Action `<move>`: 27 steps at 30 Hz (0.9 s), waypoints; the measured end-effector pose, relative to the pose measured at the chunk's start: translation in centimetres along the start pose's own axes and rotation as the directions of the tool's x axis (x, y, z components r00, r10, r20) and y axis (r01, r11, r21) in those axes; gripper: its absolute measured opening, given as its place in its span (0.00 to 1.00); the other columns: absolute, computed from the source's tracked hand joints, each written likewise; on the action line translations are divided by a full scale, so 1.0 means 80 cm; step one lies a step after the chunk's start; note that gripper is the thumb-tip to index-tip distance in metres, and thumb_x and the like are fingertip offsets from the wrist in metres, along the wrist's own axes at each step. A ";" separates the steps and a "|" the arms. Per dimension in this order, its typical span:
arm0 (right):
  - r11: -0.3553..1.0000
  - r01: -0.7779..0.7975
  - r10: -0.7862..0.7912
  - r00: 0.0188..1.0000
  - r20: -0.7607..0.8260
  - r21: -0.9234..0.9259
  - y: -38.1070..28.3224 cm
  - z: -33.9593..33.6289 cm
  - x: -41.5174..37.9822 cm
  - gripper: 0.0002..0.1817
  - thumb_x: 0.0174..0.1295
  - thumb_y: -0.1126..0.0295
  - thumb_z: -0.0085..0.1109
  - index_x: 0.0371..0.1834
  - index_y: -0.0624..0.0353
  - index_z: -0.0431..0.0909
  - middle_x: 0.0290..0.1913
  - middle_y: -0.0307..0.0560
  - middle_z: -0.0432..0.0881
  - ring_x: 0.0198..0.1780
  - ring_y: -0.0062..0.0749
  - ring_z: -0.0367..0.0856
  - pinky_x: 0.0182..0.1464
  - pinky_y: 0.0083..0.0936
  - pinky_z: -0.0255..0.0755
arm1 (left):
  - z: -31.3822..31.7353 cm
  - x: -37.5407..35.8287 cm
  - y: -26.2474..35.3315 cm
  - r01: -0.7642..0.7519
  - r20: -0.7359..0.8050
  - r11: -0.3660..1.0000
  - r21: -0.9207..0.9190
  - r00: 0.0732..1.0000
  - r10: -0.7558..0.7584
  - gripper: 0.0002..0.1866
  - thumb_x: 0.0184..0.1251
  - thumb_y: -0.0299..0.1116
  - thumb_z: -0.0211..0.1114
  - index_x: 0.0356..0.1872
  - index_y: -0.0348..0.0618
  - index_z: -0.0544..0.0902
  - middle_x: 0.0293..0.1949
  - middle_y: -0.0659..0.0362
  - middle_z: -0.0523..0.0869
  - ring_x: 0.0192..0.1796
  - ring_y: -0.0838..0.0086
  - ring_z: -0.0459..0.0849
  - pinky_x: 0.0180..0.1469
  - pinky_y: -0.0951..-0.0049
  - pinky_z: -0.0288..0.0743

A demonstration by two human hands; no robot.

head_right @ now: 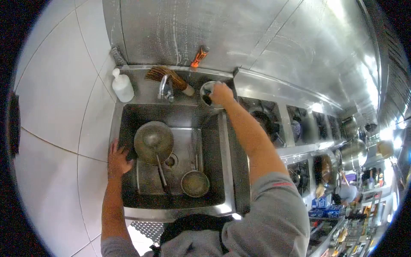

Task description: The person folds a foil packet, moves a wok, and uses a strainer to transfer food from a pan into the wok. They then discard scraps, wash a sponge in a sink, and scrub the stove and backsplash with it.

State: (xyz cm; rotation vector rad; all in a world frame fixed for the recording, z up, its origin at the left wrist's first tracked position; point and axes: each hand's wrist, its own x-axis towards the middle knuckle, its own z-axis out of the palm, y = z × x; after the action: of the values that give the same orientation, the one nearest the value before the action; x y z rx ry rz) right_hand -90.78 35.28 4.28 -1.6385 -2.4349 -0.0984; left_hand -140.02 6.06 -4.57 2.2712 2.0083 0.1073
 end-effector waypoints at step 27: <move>0.981 -0.137 0.109 0.976 0.190 0.139 0.019 -0.038 0.046 0.15 0.51 0.67 0.58 0.42 0.55 0.85 0.44 0.60 0.85 0.48 0.54 0.84 0.48 0.41 0.78 | 0.002 0.027 0.008 -0.022 -0.015 0.999 0.028 1.000 0.022 0.25 0.49 0.47 0.73 0.47 0.45 0.89 0.60 0.55 0.81 0.80 0.56 0.50 0.80 0.48 0.43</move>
State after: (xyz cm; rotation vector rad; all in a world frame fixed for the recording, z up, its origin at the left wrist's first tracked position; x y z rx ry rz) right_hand -90.28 38.67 7.95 -1.7945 -2.3916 0.2599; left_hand -139.13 8.10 -4.71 2.3162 2.0049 0.0998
